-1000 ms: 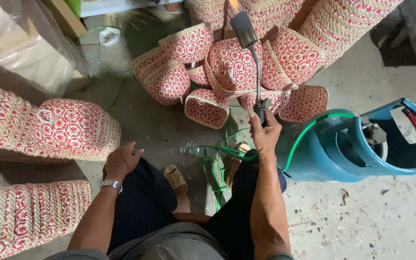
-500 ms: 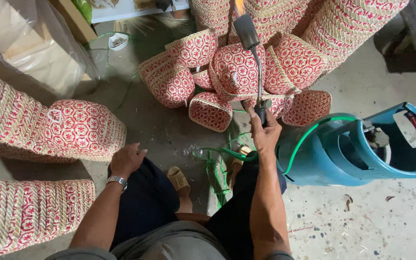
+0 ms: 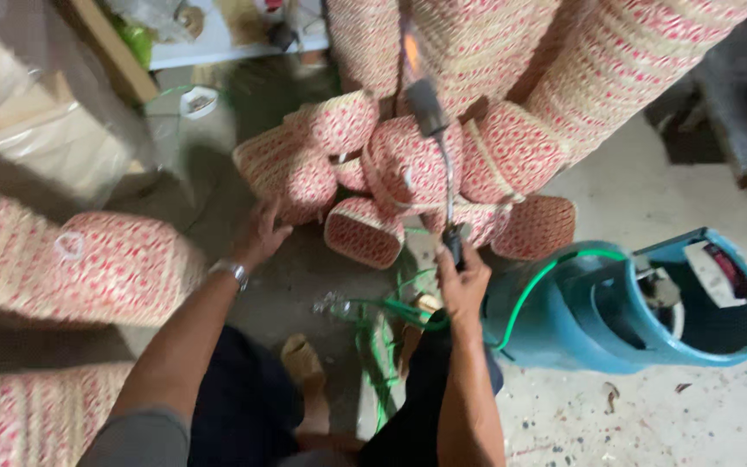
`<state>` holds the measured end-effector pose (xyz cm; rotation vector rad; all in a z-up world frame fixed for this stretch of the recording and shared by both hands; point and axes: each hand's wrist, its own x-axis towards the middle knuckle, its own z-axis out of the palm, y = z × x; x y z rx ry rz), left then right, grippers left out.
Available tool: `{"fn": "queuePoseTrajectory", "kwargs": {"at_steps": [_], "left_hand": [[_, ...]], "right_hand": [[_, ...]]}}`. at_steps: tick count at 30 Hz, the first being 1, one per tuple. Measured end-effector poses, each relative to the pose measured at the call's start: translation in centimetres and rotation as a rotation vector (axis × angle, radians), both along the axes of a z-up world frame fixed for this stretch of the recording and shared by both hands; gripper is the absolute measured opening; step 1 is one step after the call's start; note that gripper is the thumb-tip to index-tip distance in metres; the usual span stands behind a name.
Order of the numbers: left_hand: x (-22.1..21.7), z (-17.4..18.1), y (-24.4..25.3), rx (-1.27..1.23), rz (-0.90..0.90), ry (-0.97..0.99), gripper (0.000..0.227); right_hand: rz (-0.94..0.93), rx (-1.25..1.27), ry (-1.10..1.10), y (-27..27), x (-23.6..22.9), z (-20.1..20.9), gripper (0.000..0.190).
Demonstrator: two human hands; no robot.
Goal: The person uses a handheld blowtorch to apply flame to the surface of woven baskets. They rotate each basket to treat different sides and then place it down before picking up another one.
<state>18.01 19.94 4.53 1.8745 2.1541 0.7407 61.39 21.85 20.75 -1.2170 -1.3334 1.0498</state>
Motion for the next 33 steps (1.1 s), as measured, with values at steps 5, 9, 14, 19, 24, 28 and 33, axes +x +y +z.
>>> {"fn": "queuePoseTrajectory", "kwargs": {"at_steps": [5,9,14,19,24,28,33], "left_hand": [[-1.2,0.3,17.6,0.139,0.021,0.211,0.095],[-0.9,0.6,24.9,0.131,0.067,0.188,0.097],[0.6,2.0,25.5,-0.184,0.128,0.259,0.074],[4.1,1.4,17.4,-0.267,0.111,0.038,0.047],[6.2,-1.4,9.0,-0.106,0.019,-0.167,0.049],[5.1,-3.0,8.6,0.246,0.035,0.058,0.057],[3.9,-3.6,13.4,0.037,-0.126,0.318,0.033]], "right_hand": [[-0.038,-0.074,-0.055,0.4,0.1,-1.0,0.024],[-0.053,-0.054,-0.041,0.3,-0.1,-0.6,0.024],[-0.079,-0.017,-0.139,0.1,-0.1,0.5,0.024],[-0.061,-0.084,-0.147,0.3,-0.4,1.1,0.024],[-0.031,-0.125,-0.100,-0.2,-0.4,0.9,0.024],[-0.039,-0.029,-0.092,-0.7,-0.6,0.2,0.026],[-0.054,-0.054,-0.140,-1.0,-1.0,0.2,0.026]]}}
